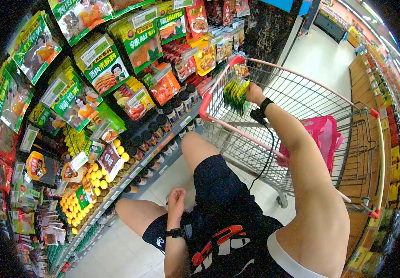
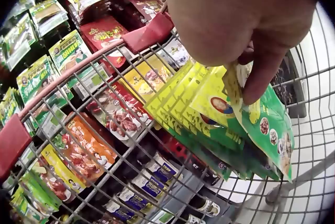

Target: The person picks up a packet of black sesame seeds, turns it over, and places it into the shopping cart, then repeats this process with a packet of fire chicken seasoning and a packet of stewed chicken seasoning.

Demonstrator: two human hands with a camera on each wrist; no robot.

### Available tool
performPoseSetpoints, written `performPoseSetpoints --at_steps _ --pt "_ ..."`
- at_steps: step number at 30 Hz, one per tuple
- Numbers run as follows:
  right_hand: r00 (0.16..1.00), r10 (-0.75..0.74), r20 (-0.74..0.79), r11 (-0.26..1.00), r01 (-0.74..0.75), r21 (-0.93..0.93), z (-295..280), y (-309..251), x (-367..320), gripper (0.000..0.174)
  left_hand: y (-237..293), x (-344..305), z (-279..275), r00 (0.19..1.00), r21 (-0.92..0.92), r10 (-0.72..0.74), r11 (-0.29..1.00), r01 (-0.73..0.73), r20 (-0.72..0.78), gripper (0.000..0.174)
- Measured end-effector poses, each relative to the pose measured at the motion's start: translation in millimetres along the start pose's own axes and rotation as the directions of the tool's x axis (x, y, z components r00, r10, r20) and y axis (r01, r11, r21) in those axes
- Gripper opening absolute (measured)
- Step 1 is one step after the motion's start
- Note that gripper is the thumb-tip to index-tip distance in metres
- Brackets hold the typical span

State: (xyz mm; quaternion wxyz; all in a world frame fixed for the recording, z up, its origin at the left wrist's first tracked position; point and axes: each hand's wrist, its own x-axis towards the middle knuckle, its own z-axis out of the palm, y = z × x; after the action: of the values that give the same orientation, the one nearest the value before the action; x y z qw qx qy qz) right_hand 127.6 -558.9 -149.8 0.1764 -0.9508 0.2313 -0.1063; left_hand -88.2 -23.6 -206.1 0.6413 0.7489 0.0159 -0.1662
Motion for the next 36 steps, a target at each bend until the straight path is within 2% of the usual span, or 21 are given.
performPoseSetpoints --at_steps 4,7,10,13,14,17,18,21,22,25,29,32,35,36 --pt "1.000 -0.017 -0.013 0.998 0.018 0.056 8 14 7 0.018 1 0 0 1.000 0.027 0.009 1.000 -0.009 0.000 0.012" --pt "0.998 -0.049 -0.042 0.999 0.050 0.017 14 22 7 0.022 -1 1 -1 1.000 0.020 0.006 1.000 -0.006 -0.009 0.013" --pt "0.998 0.044 -0.035 0.989 -0.039 0.140 18 25 11 0.037 -1 0 0 1.000 0.026 0.015 1.000 -0.015 -0.008 0.013" --pt "0.988 0.148 -0.043 0.958 -0.133 0.255 -4 2 -5 0.063 -1 1 -1 1.000 0.031 0.014 0.999 -0.013 -0.006 0.013" --pt "0.960 0.250 0.127 0.872 -0.280 0.401 -26 -18 -18 0.083 -1 1 -2 1.000 0.030 0.009 1.000 -0.009 -0.006 0.013" --pt "0.798 0.510 0.321 0.489 -0.576 0.655 1 -2 -7 0.090 -2 1 -2 1.000 0.018 0.009 1.000 -0.008 -0.012 0.013" --pt "0.774 0.427 0.468 0.423 -0.628 0.653 7 10 -7 0.098 -2 0 -2 1.000 0.016 0.006 1.000 -0.006 -0.014 0.013" --pt "0.690 0.194 0.697 0.372 -0.710 0.599 -3 13 -24 0.104 1 0 -2 1.000 0.021 0.007 1.000 -0.007 -0.022 0.013" --pt "0.703 0.253 0.665 0.365 -0.706 0.607 6 10 -25 0.107 3 0 -2 1.000 0.030 0.011 0.999 -0.011 -0.025 0.013" --pt "0.703 0.233 0.672 0.329 -0.707 0.626 15 17 -23 0.108 -6 1 -1 1.000 0.016 0.010 1.000 -0.009 -0.012 0.012" --pt "0.687 0.283 0.670 0.319 -0.726 0.609 20 22 -21 0.104 -7 3 0 1.000 -0.010 -0.013 1.000 0.012 -0.004 0.011" --pt "0.696 0.203 0.689 0.317 -0.712 0.627 22 27 -23 0.099 -2 3 0 1.000 0.010 -0.024 1.000 0.024 -0.007 0.011" --pt "0.707 0.216 0.674 0.289 -0.705 0.647 29 24 -33 0.094 6 1 2 0.999 0.049 -0.035 0.998 0.036 -0.012 0.011" --pt "0.726 0.198 0.658 0.258 -0.686 0.680 32 24 -36 0.088 3 3 2 1.000 0.044 -0.028 0.999 0.028 -0.008 0.011"
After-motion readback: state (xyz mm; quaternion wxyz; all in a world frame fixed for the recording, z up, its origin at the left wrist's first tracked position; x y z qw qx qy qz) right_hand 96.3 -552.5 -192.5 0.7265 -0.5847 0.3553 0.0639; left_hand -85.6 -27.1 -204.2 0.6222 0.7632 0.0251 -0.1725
